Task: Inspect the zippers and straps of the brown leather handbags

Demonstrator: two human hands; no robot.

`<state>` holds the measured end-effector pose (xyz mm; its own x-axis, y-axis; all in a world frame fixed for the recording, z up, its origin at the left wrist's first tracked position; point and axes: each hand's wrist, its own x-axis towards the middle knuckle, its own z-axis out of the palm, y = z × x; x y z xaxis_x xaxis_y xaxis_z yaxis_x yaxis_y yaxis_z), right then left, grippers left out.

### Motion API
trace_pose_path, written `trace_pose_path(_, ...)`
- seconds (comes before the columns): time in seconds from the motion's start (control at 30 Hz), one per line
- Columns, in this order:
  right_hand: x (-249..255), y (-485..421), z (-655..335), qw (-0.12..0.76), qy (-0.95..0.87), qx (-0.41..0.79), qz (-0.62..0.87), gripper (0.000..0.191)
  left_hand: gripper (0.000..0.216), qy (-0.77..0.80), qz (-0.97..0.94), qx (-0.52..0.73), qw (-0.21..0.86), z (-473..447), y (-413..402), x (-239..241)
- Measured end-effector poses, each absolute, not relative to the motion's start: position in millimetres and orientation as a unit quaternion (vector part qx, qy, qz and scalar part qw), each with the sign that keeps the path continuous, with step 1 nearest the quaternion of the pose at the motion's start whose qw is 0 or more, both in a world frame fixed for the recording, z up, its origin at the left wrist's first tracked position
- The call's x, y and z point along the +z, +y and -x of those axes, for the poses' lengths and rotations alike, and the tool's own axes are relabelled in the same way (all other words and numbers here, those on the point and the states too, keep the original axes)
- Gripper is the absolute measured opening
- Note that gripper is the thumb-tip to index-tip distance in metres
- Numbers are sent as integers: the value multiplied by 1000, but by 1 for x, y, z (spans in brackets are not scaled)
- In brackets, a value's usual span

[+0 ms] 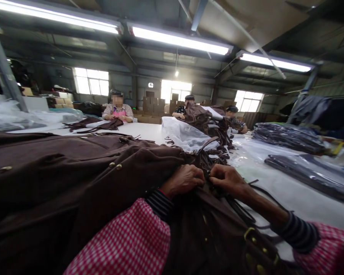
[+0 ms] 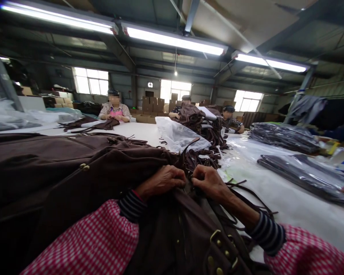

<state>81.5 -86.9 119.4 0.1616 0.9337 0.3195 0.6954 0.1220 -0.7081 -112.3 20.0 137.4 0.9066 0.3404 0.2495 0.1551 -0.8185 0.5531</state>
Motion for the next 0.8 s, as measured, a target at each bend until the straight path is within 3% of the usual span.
trace_pose_path(0.17, 118, -96, -75, 479, -589, 212, 616, 37, 15, 122, -948, 155, 250, 113, 19, 141)
trace_pose_path(0.43, 127, -109, -63, 482, -574, 152, 645, 51, 13, 105, -960, 146, 213, 113, 17, 144)
trace_pose_path(0.8, 124, -112, -58, 462, -620, 41, 633, 43, 18, 126, -971, 122, 165, 107, 16, 150)
